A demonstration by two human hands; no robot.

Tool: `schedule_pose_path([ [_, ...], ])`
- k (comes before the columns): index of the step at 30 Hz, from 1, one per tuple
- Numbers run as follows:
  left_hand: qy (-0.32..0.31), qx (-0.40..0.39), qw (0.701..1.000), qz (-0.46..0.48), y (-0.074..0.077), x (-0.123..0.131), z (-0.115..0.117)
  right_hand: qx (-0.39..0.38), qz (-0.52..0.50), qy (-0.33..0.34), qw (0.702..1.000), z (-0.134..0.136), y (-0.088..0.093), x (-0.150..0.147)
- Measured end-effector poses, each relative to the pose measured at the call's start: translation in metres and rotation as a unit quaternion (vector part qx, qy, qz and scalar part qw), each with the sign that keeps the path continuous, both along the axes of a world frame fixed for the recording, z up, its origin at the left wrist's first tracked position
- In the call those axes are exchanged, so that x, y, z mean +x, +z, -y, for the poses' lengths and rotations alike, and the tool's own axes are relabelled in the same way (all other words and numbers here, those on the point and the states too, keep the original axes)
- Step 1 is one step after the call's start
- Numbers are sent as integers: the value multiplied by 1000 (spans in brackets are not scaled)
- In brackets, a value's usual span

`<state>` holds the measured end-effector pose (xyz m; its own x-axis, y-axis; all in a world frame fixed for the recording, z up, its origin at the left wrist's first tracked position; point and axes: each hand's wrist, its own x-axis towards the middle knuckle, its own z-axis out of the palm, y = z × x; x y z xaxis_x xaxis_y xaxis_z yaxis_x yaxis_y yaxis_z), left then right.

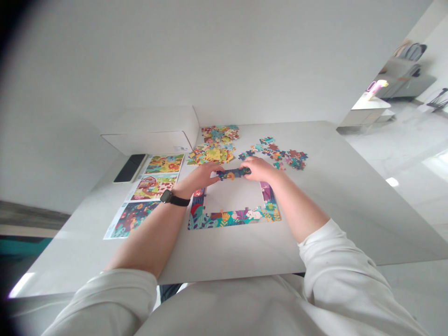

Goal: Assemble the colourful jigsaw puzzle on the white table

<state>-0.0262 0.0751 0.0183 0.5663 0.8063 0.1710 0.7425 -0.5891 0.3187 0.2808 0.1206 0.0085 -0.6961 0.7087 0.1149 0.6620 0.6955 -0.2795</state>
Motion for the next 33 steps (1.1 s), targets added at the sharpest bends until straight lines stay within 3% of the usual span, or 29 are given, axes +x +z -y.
schedule_pose_path([
  [14,-14,10,1000,5,-6,3,-4,-22,2,-4,1000,-6,-5,3],
  [20,-26,13,1000,-2,-3,3,-1,-51,6,3,999,-5,8,7],
  [26,-34,5,999,12,-2,3,0,-41,19,-49,998,-6,26,31],
  [33,-23,7,1000,0,0,12,5,-49,56,-59,995,-6,18,22],
])
